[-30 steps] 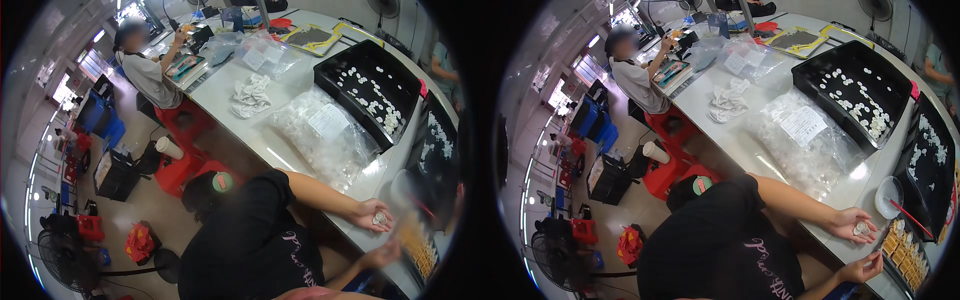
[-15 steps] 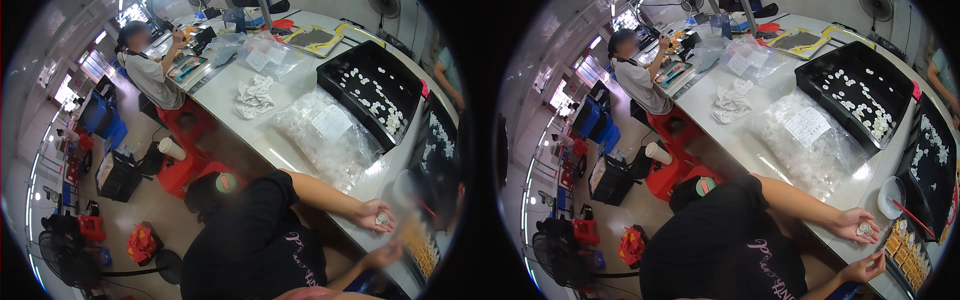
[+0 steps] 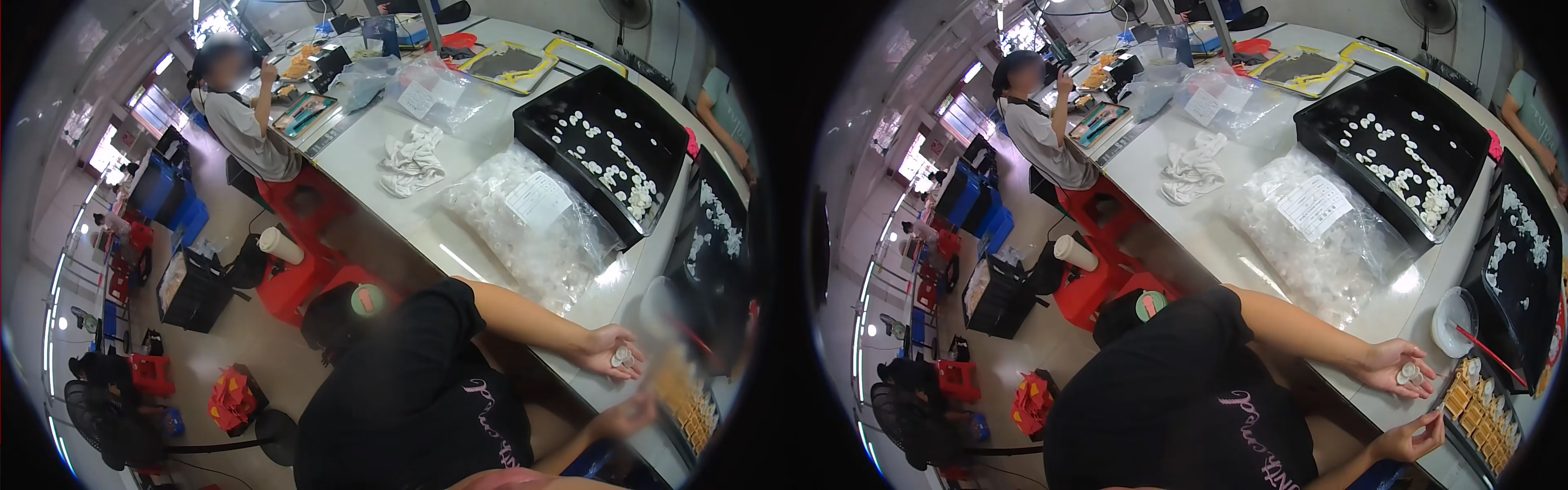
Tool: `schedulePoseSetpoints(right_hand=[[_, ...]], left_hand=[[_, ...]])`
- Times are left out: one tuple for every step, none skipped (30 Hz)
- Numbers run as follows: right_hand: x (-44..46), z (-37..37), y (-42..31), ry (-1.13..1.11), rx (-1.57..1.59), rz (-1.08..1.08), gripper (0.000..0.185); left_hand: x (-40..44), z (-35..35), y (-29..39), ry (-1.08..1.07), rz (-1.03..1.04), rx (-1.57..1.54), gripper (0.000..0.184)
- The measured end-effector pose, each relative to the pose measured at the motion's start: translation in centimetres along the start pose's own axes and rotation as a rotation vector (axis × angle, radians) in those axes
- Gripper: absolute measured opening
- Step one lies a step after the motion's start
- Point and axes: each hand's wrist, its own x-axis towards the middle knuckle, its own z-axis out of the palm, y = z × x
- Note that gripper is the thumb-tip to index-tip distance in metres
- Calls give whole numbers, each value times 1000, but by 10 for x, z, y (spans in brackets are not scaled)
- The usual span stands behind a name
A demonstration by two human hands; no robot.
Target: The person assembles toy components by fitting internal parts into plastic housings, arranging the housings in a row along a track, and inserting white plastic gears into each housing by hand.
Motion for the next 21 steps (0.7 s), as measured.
schedulePoseSetpoints(right_hand=[[0,0,0,0,-1,3,13],[0,-1,0,1,-3,6,13],[-1,-1,1,4,1,10,13],[-1,0,1,7,5,13,13],[-1,0,2,8,11,17,13],[-1,0,1,7,8,18,13],[-1,0,1,5,7,18,13],[-1,0,1,3,5,19,13],[0,0,-1,0,1,20,13],[0,-1,-3,-2,-3,22,12],[1,-1,-4,-6,-8,23,12],[1,-1,-3,-9,0,13,12],[1,-1,-2,-12,9,4,12],[0,-1,-2,-15,17,-5,12],[0,-1,-1,-14,29,2,12],[-1,0,0,-12,43,8,12],[-1,0,1,-11,56,15,12],[-1,0,1,-15,57,10,12],[-1,0,1,-19,59,6,12],[-1,0,1,-22,60,3,12],[-1,0,-1,-24,48,-1,12]], left_hand=[[0,0,0,-1,0,0,48],[-1,0,0,-2,-1,0,48],[-1,1,0,0,-1,9,49],[-2,2,0,3,1,17,49],[-2,2,0,5,4,26,50],[-2,2,0,4,4,27,50],[-2,2,0,4,5,29,50],[-2,2,0,3,6,30,50],[-2,3,0,6,7,30,50],[-2,3,1,9,7,30,50],[-2,3,0,12,7,29,50],[-2,3,0,13,8,29,50],[-2,4,0,14,9,29,50],[-2,4,0,15,9,28,50],[-2,4,0,13,10,27,50],[-2,4,0,10,10,25,51],[-3,4,0,8,12,24,51],[-3,4,0,5,15,29,51],[-3,4,-1,3,19,34,51],[-3,4,-1,1,21,40,51],[-3,4,-1,4,21,40,52]])
